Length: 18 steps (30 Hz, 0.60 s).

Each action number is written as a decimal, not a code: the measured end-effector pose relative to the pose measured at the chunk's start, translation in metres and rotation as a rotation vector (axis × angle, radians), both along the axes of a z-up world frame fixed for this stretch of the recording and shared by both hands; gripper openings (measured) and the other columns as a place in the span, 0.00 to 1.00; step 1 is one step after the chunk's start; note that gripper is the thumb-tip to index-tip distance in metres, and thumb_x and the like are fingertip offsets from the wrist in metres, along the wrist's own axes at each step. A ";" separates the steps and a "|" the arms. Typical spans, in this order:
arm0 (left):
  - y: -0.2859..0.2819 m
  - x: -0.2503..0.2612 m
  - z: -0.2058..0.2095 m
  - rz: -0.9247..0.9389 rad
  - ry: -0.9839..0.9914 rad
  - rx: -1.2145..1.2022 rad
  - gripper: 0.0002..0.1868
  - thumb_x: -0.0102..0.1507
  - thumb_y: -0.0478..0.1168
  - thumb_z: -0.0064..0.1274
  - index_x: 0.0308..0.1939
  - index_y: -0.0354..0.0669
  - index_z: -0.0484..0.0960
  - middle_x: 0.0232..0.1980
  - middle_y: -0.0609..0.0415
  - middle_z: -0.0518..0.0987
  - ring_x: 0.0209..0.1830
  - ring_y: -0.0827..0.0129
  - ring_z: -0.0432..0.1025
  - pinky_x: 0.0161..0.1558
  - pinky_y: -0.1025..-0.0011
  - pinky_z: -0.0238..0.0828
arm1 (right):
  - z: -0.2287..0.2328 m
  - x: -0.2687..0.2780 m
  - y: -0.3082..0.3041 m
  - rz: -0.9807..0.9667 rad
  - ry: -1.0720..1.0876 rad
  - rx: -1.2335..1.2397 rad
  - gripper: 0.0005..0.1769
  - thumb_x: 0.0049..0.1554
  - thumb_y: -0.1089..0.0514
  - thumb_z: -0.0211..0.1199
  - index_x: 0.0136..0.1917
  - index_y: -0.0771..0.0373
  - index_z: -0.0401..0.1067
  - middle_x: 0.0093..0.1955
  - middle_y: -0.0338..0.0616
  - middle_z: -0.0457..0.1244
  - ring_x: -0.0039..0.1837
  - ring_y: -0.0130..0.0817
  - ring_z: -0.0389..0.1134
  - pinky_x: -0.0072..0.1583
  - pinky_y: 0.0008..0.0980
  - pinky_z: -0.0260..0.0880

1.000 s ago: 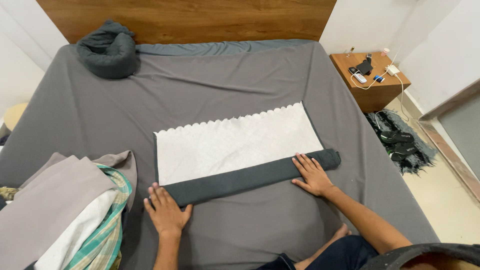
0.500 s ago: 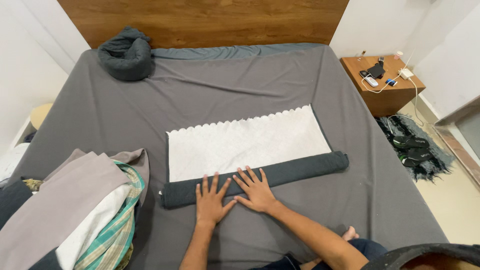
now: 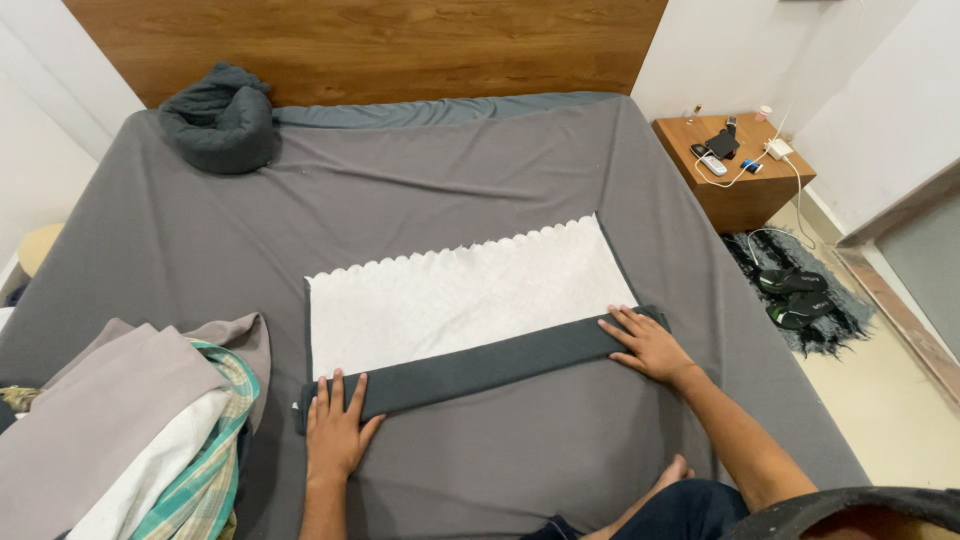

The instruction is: The person sits on a bed and folds a white towel with a dark border into a compact roll, then places it aside. Next, the person folds a light-colored shirt by hand into a neat rectangle.

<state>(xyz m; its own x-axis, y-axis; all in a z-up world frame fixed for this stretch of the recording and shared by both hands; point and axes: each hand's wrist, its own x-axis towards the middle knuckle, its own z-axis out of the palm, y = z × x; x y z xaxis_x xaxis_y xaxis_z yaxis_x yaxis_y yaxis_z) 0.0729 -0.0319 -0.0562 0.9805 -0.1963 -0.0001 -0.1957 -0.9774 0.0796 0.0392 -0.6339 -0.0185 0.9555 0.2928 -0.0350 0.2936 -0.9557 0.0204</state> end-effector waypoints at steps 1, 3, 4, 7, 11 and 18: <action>0.000 -0.001 -0.001 -0.007 0.009 0.009 0.42 0.61 0.66 0.49 0.77 0.70 0.54 0.82 0.48 0.48 0.83 0.49 0.41 0.76 0.54 0.45 | 0.000 -0.005 -0.008 -0.077 -0.002 -0.005 0.39 0.60 0.32 0.49 0.81 0.39 0.49 0.86 0.38 0.39 0.84 0.40 0.38 0.79 0.47 0.39; 0.004 -0.001 -0.002 -0.023 0.020 0.030 0.41 0.62 0.58 0.52 0.78 0.69 0.54 0.82 0.48 0.48 0.83 0.49 0.41 0.77 0.54 0.45 | -0.003 -0.012 -0.007 -0.163 0.004 0.009 0.39 0.58 0.36 0.53 0.80 0.36 0.48 0.85 0.35 0.39 0.84 0.40 0.37 0.78 0.54 0.37; 0.006 0.001 -0.003 -0.022 0.022 0.026 0.43 0.61 0.57 0.54 0.79 0.68 0.54 0.82 0.47 0.48 0.83 0.49 0.41 0.77 0.54 0.45 | -0.003 -0.011 -0.005 -0.207 0.002 0.019 0.40 0.57 0.37 0.54 0.80 0.35 0.48 0.85 0.33 0.39 0.84 0.40 0.36 0.77 0.58 0.36; 0.003 0.006 -0.010 -0.021 0.034 0.060 0.45 0.60 0.52 0.55 0.79 0.66 0.54 0.82 0.49 0.50 0.83 0.51 0.43 0.77 0.56 0.45 | 0.001 -0.011 0.005 -0.284 0.035 0.026 0.42 0.56 0.46 0.60 0.80 0.34 0.49 0.85 0.30 0.40 0.85 0.36 0.37 0.78 0.65 0.35; 0.004 0.013 -0.018 0.014 -0.056 0.198 0.38 0.62 0.43 0.52 0.77 0.63 0.59 0.80 0.54 0.58 0.82 0.60 0.50 0.78 0.58 0.47 | 0.009 -0.005 0.019 -0.415 0.048 0.019 0.40 0.57 0.55 0.60 0.79 0.33 0.53 0.85 0.25 0.43 0.85 0.31 0.39 0.78 0.71 0.34; 0.009 -0.012 0.000 0.050 -0.037 0.228 0.31 0.62 0.40 0.49 0.71 0.60 0.68 0.75 0.65 0.67 0.80 0.65 0.54 0.76 0.42 0.46 | 0.027 -0.020 0.019 -0.465 0.110 -0.063 0.34 0.58 0.56 0.58 0.75 0.31 0.61 0.81 0.18 0.50 0.84 0.28 0.45 0.76 0.77 0.33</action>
<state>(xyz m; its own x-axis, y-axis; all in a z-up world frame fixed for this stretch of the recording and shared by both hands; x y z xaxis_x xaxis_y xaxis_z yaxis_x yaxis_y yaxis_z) 0.0612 -0.0225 -0.0560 0.9893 -0.1461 -0.0027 -0.1448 -0.9779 -0.1506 0.0192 -0.6147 0.0087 0.9742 -0.1708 -0.1474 -0.1612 -0.9841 0.0752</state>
